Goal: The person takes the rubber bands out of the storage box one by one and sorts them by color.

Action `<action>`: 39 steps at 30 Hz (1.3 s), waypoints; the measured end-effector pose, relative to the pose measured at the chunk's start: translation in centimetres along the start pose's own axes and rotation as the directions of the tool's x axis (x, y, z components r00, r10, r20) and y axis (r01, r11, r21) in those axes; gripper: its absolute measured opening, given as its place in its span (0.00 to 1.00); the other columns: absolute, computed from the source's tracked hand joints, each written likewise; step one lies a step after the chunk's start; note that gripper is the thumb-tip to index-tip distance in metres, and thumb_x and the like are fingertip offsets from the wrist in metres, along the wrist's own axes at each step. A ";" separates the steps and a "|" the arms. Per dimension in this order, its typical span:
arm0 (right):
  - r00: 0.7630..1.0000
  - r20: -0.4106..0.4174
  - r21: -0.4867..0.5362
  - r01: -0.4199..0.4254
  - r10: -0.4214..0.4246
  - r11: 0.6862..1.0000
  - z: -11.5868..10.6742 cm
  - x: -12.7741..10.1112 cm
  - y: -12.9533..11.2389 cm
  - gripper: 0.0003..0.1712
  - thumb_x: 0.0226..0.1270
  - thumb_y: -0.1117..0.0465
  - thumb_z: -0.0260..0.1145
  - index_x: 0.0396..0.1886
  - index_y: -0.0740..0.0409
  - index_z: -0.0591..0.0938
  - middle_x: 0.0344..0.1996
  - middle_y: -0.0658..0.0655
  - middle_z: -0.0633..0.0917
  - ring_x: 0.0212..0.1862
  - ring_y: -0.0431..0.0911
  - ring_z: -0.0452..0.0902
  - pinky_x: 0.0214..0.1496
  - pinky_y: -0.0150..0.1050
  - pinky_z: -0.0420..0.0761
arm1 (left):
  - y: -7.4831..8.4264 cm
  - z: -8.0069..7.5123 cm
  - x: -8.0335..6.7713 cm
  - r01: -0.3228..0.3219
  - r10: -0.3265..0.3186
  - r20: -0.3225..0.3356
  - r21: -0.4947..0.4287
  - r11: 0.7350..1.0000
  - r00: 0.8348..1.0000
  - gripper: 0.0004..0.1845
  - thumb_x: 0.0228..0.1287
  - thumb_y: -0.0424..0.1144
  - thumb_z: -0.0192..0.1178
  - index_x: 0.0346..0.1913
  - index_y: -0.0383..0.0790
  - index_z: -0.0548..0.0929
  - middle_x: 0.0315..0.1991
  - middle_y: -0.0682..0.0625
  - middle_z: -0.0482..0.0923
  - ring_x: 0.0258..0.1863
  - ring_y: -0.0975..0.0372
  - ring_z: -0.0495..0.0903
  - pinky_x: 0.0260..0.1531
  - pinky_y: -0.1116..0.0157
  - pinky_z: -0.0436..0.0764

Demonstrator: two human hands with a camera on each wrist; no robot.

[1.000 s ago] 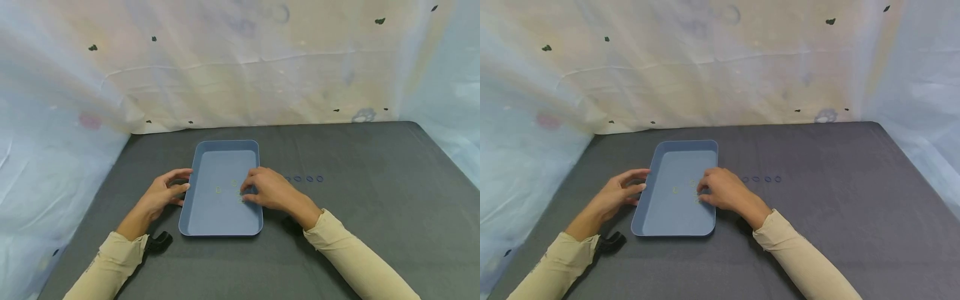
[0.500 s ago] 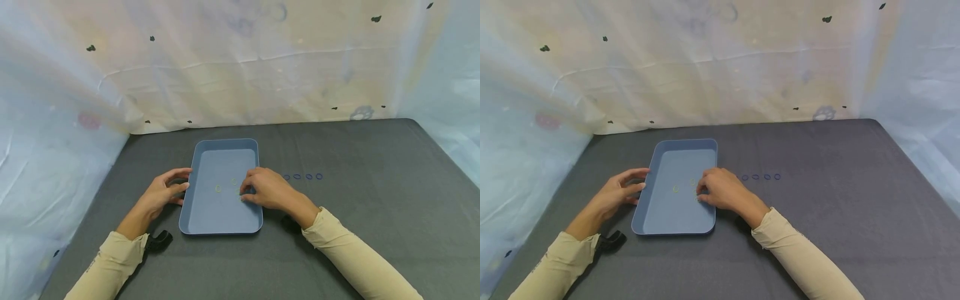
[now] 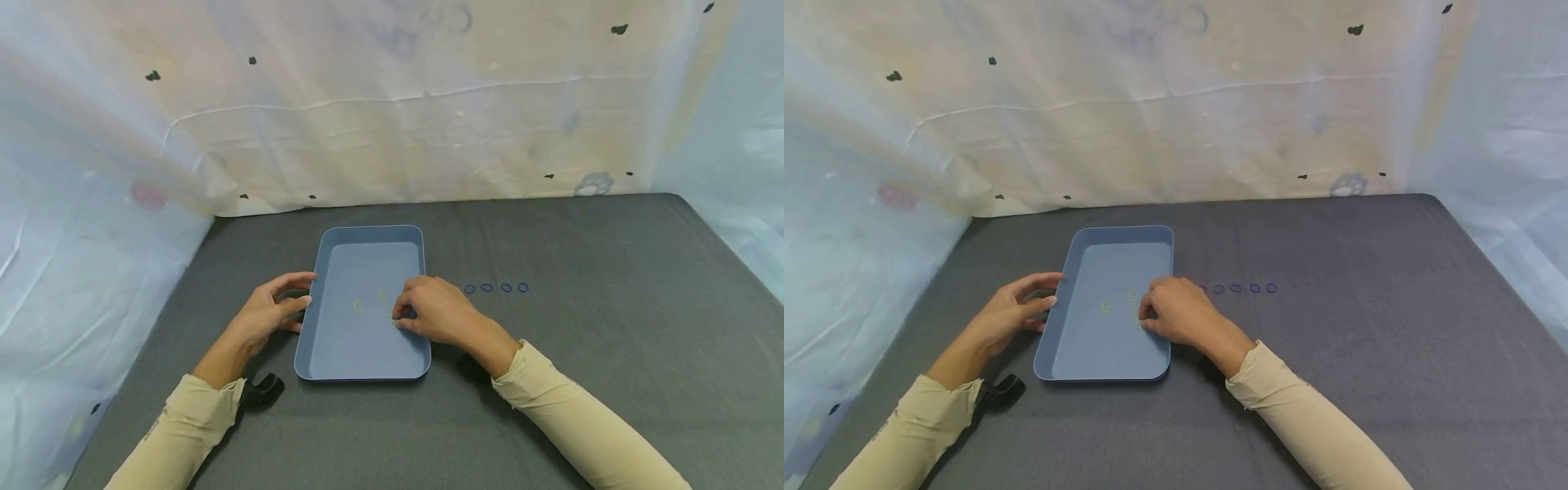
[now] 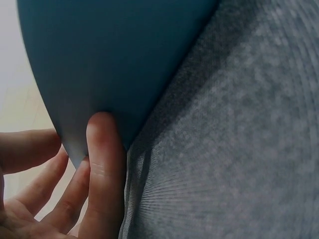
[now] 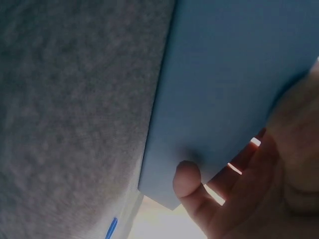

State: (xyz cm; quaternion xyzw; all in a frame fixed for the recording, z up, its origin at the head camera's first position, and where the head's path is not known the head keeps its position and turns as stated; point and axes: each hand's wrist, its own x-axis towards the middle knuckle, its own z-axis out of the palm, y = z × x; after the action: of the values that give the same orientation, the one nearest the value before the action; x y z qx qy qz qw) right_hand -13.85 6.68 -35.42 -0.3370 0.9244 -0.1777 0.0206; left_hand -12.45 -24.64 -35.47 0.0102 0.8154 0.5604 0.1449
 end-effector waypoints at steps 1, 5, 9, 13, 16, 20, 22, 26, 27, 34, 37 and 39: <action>1.000 0.006 0.001 -0.003 0.003 1.000 0.0 0.0 0.0 0.04 0.59 0.52 0.76 0.34 0.43 0.90 0.35 0.42 0.83 0.41 0.39 0.78 0.46 0.38 0.79 | 0.0 0.0 0.0 0.000 0.000 0.000 0.001 1.000 1.000 0.29 0.73 0.40 0.60 0.73 0.43 0.66 0.69 0.37 0.64 0.49 0.64 0.79 0.37 0.60 0.86; 1.000 0.016 0.013 -0.004 0.004 1.000 0.0 -0.1 0.0 0.03 0.59 0.52 0.76 0.32 0.42 0.90 0.34 0.42 0.83 0.41 0.39 0.78 0.46 0.38 0.79 | 0.0 0.1 0.0 -0.001 0.001 -0.002 0.003 1.000 1.000 0.29 0.73 0.39 0.59 0.73 0.43 0.66 0.69 0.37 0.64 0.49 0.63 0.79 0.38 0.59 0.86; 1.000 -0.001 0.028 0.008 -0.008 1.000 0.0 0.0 0.0 0.03 0.59 0.52 0.76 0.29 0.42 0.89 0.32 0.41 0.82 0.38 0.37 0.77 0.42 0.35 0.78 | 0.0 0.0 0.1 -0.004 0.004 -0.003 0.003 1.000 1.000 0.29 0.73 0.38 0.59 0.73 0.42 0.66 0.69 0.37 0.64 0.49 0.63 0.79 0.38 0.59 0.86; 1.000 -0.011 0.035 0.010 -0.010 0.999 0.0 0.1 0.0 0.03 0.59 0.52 0.76 0.28 0.42 0.89 0.31 0.41 0.82 0.37 0.37 0.77 0.41 0.34 0.78 | -0.1 0.0 0.1 -0.009 0.009 -0.001 0.001 1.000 1.000 0.29 0.73 0.39 0.59 0.73 0.42 0.67 0.69 0.37 0.64 0.49 0.65 0.79 0.38 0.59 0.86; 1.000 -0.016 0.030 0.009 -0.009 0.999 0.0 0.1 0.0 0.03 0.59 0.52 0.76 0.28 0.42 0.89 0.31 0.41 0.82 0.37 0.37 0.77 0.41 0.34 0.78 | -0.3 -0.1 0.2 -0.010 0.010 -0.003 0.001 1.000 1.000 0.29 0.72 0.40 0.60 0.73 0.43 0.67 0.69 0.37 0.64 0.48 0.66 0.79 0.38 0.59 0.86; 0.999 -0.029 0.011 0.019 -0.019 1.000 -0.1 0.0 -0.2 0.04 0.59 0.52 0.76 0.28 0.43 0.89 0.31 0.41 0.82 0.34 0.36 0.76 0.43 0.36 0.78 | -0.4 0.0 0.1 -0.012 0.012 -0.006 0.000 1.000 1.000 0.29 0.72 0.39 0.60 0.73 0.42 0.67 0.69 0.37 0.64 0.48 0.66 0.79 0.37 0.59 0.86; 0.999 -0.035 0.004 0.022 -0.022 1.000 -0.1 -0.1 -0.2 0.04 0.59 0.52 0.76 0.29 0.43 0.89 0.30 0.41 0.82 0.33 0.36 0.75 0.43 0.37 0.77 | -0.4 0.0 0.1 -0.012 0.012 -0.007 -0.001 1.000 1.000 0.28 0.72 0.39 0.60 0.73 0.42 0.67 0.68 0.37 0.64 0.47 0.66 0.79 0.36 0.60 0.86; 0.999 -0.049 0.005 0.024 -0.023 1.000 -0.2 -0.1 -0.2 0.04 0.59 0.51 0.76 0.29 0.42 0.89 0.30 0.41 0.83 0.31 0.36 0.74 0.42 0.37 0.76 | -0.4 0.0 0.2 -0.017 0.017 -0.006 0.003 1.000 1.000 0.29 0.72 0.39 0.60 0.73 0.42 0.67 0.68 0.37 0.64 0.47 0.66 0.79 0.37 0.59 0.86; 0.998 -0.055 0.007 0.024 -0.024 1.000 -0.3 -0.1 -0.2 0.04 0.59 0.51 0.76 0.29 0.43 0.89 0.30 0.41 0.83 0.31 0.36 0.74 0.42 0.37 0.76 | -0.4 0.0 0.2 -0.019 0.019 -0.005 0.003 1.000 1.000 0.29 0.72 0.39 0.60 0.73 0.42 0.67 0.68 0.37 0.64 0.47 0.66 0.79 0.37 0.59 0.86; 0.997 -0.074 0.015 0.029 -0.027 0.999 -0.7 -0.2 -0.2 0.04 0.58 0.51 0.77 0.30 0.43 0.90 0.31 0.41 0.84 0.35 0.37 0.79 0.49 0.41 0.78 | -0.3 0.1 0.4 -0.020 0.020 -0.008 0.003 1.000 1.000 0.28 0.72 0.38 0.60 0.73 0.42 0.67 0.68 0.37 0.65 0.47 0.64 0.79 0.37 0.60 0.86; 0.996 -0.080 0.020 0.030 -0.028 0.999 -0.9 -0.4 -0.3 0.03 0.58 0.52 0.77 0.30 0.43 0.90 0.31 0.42 0.84 0.36 0.38 0.79 0.49 0.41 0.78 | -0.4 0.1 0.3 -0.013 0.013 -0.015 0.006 1.000 1.000 0.28 0.72 0.38 0.60 0.73 0.42 0.67 0.68 0.37 0.65 0.47 0.64 0.79 0.37 0.60 0.86; 0.996 -0.084 0.027 0.029 -0.026 0.999 -1.1 -0.5 -0.3 0.03 0.58 0.52 0.77 0.31 0.43 0.90 0.32 0.42 0.84 0.36 0.39 0.80 0.48 0.41 0.79 | -0.4 0.1 0.3 -0.011 0.011 -0.018 0.008 1.000 1.000 0.28 0.72 0.38 0.60 0.73 0.42 0.67 0.68 0.37 0.65 0.47 0.64 0.79 0.37 0.60 0.86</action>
State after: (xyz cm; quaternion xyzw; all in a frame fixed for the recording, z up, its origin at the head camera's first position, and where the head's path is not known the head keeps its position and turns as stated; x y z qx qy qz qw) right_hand -13.42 7.11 -34.28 -0.3416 0.9171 -0.2048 -0.0157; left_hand -12.63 -24.65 -35.93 0.0102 0.8188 0.5580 0.1345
